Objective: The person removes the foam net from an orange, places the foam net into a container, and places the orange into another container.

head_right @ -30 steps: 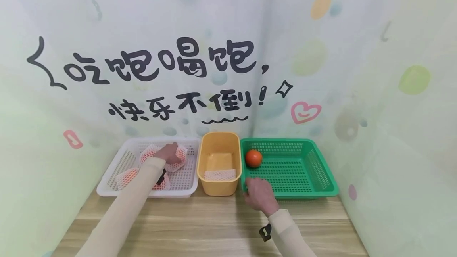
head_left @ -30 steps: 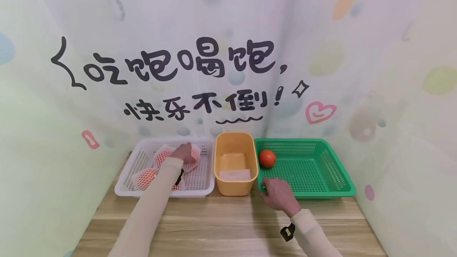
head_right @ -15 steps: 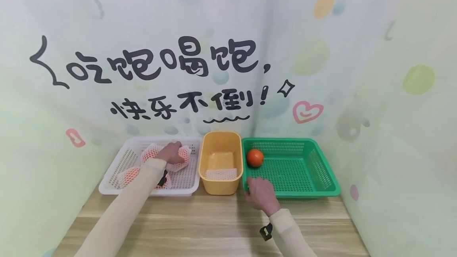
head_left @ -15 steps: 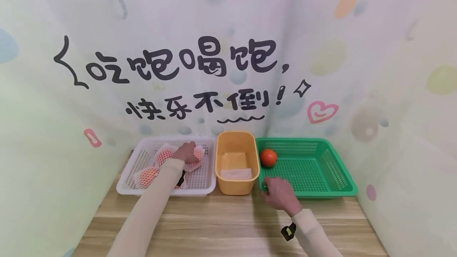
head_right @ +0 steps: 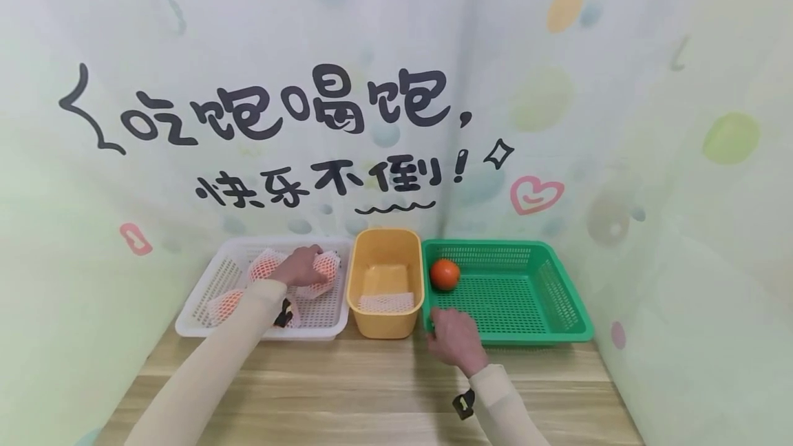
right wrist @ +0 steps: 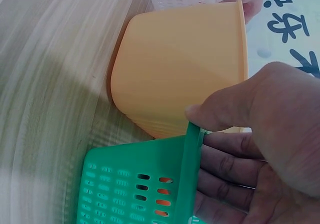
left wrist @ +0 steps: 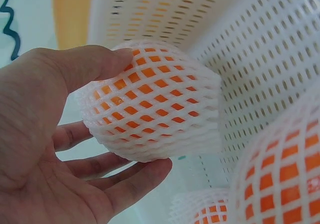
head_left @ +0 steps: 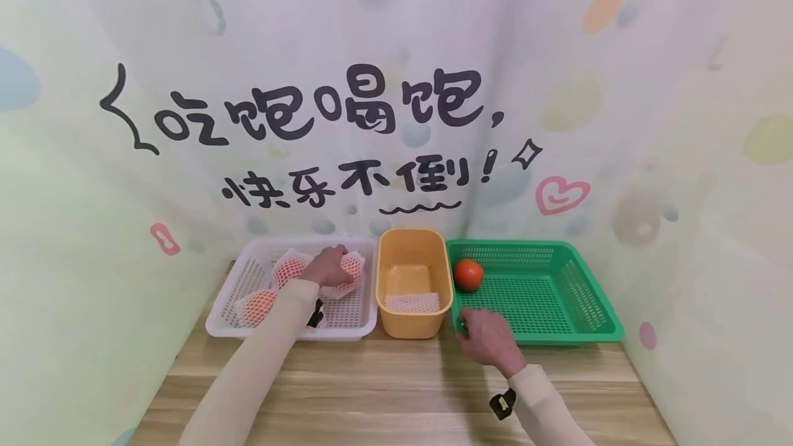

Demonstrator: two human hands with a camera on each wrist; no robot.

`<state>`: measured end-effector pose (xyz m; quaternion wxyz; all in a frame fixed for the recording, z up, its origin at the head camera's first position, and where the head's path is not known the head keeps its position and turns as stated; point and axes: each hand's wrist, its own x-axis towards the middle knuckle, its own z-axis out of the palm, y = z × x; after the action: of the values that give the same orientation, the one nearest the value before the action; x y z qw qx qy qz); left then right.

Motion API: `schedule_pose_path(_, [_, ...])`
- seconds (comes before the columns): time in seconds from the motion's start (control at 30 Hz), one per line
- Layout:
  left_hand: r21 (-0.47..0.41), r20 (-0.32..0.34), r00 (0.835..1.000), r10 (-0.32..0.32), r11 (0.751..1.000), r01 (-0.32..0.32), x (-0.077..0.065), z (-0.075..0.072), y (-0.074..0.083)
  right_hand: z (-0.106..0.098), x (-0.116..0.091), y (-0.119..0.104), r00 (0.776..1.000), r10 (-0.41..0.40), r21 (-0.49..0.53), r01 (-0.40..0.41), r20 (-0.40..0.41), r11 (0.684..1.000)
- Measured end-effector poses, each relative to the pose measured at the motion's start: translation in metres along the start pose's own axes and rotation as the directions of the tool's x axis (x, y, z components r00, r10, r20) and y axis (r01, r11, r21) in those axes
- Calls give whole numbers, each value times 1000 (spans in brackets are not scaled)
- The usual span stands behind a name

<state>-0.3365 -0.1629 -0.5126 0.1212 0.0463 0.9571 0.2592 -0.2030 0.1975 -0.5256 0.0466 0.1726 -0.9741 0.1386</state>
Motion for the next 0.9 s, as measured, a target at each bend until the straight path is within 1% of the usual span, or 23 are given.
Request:
schedule_pose_path(0.27, [-102,-59,998,-8,995,2,-16,-5,5,-1,0,0,1000,3,-4,-3,-1,1000])
schedule_pose_path(0.53, [-169,-108,994,-33,986,15,-36,-17,14,-2,0,0,1000,-12,1,12,-19,1000])
schedule_pose_path(0.7, [-197,-158,987,-23,980,-9,-48,-19,20,1,0,1,1000,-14,2,14,-24,1000])
schedule_pose_path(0.9, [-246,-215,977,16,967,-70,-64,-10,27,1,-2,2,999,-11,-6,11,-47,1000])
